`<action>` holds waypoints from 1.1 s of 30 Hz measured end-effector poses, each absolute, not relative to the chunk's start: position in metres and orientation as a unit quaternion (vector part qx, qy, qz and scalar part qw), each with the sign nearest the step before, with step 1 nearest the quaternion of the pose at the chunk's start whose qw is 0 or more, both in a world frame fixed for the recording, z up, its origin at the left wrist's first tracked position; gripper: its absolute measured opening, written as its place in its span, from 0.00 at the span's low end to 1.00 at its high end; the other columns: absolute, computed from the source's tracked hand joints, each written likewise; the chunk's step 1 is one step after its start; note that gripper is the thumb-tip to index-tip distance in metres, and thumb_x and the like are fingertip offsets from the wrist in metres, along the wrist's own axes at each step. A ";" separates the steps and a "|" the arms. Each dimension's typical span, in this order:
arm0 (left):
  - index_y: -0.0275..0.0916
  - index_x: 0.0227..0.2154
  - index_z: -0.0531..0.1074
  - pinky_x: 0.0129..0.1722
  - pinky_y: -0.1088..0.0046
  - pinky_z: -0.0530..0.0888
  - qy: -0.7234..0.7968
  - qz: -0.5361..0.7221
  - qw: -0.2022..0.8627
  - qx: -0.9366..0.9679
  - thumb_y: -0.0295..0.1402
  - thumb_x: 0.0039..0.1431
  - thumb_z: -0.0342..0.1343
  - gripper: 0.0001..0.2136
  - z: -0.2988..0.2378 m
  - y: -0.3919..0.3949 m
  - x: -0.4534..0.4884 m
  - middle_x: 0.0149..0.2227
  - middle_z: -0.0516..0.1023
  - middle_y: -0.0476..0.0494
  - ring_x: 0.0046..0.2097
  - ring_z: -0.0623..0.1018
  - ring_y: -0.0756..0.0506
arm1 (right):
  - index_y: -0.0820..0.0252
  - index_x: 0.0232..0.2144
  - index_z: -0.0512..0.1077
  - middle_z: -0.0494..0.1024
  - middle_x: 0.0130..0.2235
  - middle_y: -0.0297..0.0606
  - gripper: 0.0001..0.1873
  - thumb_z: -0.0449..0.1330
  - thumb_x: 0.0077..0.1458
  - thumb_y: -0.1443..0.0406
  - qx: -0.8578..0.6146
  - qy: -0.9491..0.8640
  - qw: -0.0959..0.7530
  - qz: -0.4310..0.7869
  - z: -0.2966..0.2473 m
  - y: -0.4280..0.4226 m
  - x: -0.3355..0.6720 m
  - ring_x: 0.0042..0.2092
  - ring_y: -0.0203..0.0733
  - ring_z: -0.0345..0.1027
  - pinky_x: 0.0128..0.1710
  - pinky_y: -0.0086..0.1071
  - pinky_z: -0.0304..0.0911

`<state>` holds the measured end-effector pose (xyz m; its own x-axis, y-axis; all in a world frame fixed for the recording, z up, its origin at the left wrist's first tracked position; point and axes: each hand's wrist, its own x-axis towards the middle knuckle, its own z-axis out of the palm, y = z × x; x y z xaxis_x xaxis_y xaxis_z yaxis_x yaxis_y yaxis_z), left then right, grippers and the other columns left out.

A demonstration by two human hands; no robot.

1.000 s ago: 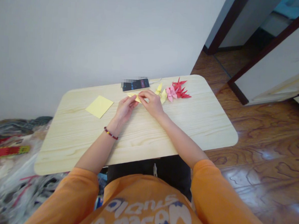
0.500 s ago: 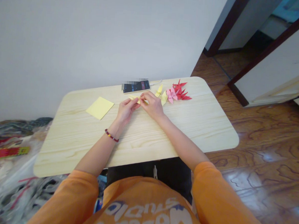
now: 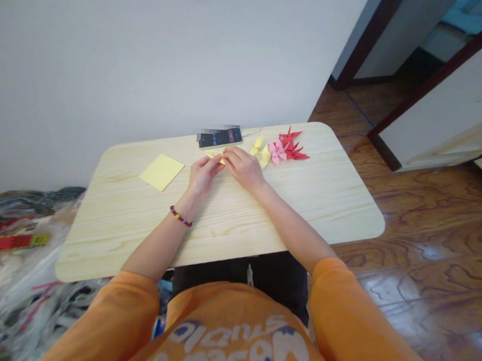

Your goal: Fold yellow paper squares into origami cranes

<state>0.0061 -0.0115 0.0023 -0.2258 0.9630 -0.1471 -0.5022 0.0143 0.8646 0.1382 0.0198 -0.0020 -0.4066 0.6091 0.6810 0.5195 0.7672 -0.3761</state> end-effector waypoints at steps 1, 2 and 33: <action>0.33 0.20 0.73 0.34 0.78 0.73 0.436 0.649 0.567 0.258 0.35 0.36 0.71 0.13 0.003 -0.011 0.006 0.24 0.75 0.50 0.27 0.74 0.55 | 0.59 0.35 0.72 0.78 0.41 0.43 0.11 0.50 0.62 0.65 -0.335 -0.836 0.430 0.058 -0.003 0.021 0.138 0.45 0.41 0.72 0.47 0.35 0.67; 0.33 0.20 0.73 0.34 0.78 0.73 0.436 0.647 0.571 0.254 0.35 0.36 0.70 0.13 0.003 -0.011 0.006 0.24 0.75 0.50 0.28 0.74 0.55 | 0.59 0.35 0.72 0.78 0.41 0.43 0.11 0.50 0.62 0.65 -0.332 -0.836 0.433 0.066 -0.004 0.021 0.139 0.45 0.41 0.72 0.47 0.35 0.67; 0.37 0.30 0.76 0.36 0.77 0.73 0.434 0.653 0.545 0.297 0.36 0.37 0.70 0.15 0.003 -0.012 0.003 0.33 0.80 0.48 0.34 0.77 0.52 | 0.61 0.23 0.75 0.76 0.27 0.32 0.18 0.74 0.29 0.58 -0.385 -0.412 0.454 0.690 0.005 0.021 0.133 0.31 0.32 0.69 0.33 0.27 0.68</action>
